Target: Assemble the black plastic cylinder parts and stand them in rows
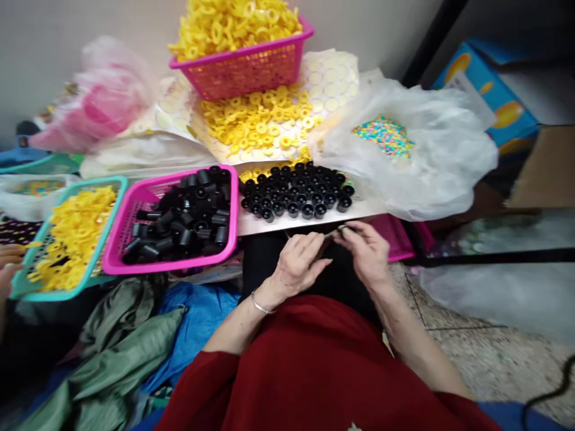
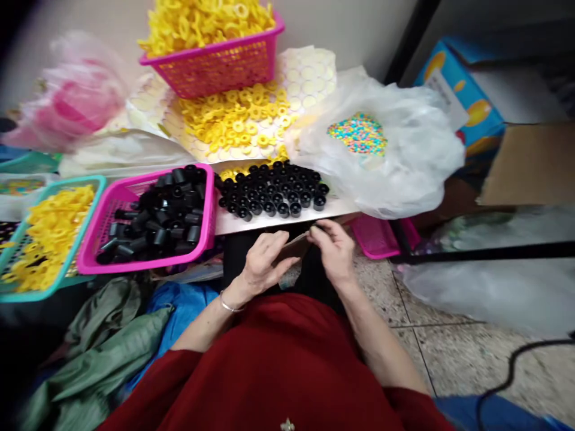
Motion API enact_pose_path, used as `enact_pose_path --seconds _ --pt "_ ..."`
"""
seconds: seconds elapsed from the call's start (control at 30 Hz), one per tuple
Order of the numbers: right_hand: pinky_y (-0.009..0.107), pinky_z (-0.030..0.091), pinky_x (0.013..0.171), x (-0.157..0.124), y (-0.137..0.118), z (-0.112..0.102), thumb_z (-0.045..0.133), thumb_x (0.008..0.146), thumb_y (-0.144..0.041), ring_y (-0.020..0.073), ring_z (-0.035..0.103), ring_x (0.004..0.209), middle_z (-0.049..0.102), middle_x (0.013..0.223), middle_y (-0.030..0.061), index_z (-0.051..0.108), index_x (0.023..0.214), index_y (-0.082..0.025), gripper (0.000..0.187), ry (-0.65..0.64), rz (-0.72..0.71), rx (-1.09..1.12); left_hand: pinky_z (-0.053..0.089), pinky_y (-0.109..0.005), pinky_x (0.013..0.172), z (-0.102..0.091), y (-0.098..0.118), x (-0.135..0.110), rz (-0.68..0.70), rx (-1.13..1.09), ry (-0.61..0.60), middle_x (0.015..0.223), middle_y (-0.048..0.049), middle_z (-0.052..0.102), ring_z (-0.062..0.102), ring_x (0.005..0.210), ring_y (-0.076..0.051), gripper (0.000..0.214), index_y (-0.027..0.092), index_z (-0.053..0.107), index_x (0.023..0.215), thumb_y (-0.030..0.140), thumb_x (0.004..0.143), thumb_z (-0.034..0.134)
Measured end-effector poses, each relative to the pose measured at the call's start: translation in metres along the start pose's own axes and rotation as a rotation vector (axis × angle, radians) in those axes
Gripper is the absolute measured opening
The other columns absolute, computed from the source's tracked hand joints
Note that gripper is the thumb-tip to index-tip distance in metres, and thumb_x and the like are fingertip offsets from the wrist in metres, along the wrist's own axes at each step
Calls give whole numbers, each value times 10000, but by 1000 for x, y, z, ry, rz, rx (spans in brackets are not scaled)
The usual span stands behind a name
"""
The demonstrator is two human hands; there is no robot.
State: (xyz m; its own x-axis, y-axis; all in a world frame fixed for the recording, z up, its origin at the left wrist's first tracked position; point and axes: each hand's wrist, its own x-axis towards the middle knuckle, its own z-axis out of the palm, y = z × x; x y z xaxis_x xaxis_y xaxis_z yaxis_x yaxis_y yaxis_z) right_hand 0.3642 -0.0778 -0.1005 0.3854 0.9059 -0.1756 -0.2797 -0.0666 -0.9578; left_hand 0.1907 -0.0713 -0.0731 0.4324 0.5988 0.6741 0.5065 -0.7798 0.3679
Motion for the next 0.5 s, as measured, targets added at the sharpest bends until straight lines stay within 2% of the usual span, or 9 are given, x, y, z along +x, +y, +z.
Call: enact_pose_path --seconds 0.07,0.13,0.2,0.3,0.37,0.4,0.5 --pt "328 540 746 22 3 -9 762 688 -446 152 657 738 687 848 5 652 981 -195 401 128 -128 -139 557 -344 807 -37 -5 4 16 94 60 1050 -119 718 675 932 -215 385 189 607 1192 274 826 696" --pt "346 530 772 42 5 -17 717 719 -469 170 648 775 686 863 21 648 994 -186 401 173 -181 -304 544 -330 812 -80 -21 3 -77 231 137 1028 -97 721 672 925 -207 314 201 659 1092 255 791 730" --pt "380 524 807 56 6 -20 660 757 -494 200 647 812 693 868 42 655 977 -179 384 169 -208 -464 527 -329 811 -126 -52 -1 -296 377 212 1001 -81 719 663 902 -204 258 191 691 1010 278 772 737" --pt "433 511 864 69 6 -19 577 803 -521 250 651 883 713 939 91 667 977 -180 393 146 -261 -643 480 -298 669 -190 -118 -10 -727 447 393 771 -32 674 586 664 -160 238 144 712 905 302 728 737" --pt "460 496 895 74 7 -15 531 824 -523 277 648 935 715 1001 125 670 1012 -176 419 147 -284 -728 430 -275 633 -226 -165 -13 -1000 462 379 660 6 627 539 621 -146 181 123 713 852 239 713 713" --pt "471 491 903 77 7 -14 511 831 -524 287 646 952 713 1015 138 671 1027 -171 434 155 -286 -762 402 -264 621 -240 -185 -14 -1119 489 330 599 26 593 511 600 -137 130 116 703 801 198 699 702" --pt "491 483 913 84 10 -11 466 849 -528 305 637 977 709 1018 156 673 1063 -163 471 166 -292 -852 321 -254 584 -267 -233 -8 -1236 505 216 432 60 470 435 531 -126 72 105 658 640 86 604 717"
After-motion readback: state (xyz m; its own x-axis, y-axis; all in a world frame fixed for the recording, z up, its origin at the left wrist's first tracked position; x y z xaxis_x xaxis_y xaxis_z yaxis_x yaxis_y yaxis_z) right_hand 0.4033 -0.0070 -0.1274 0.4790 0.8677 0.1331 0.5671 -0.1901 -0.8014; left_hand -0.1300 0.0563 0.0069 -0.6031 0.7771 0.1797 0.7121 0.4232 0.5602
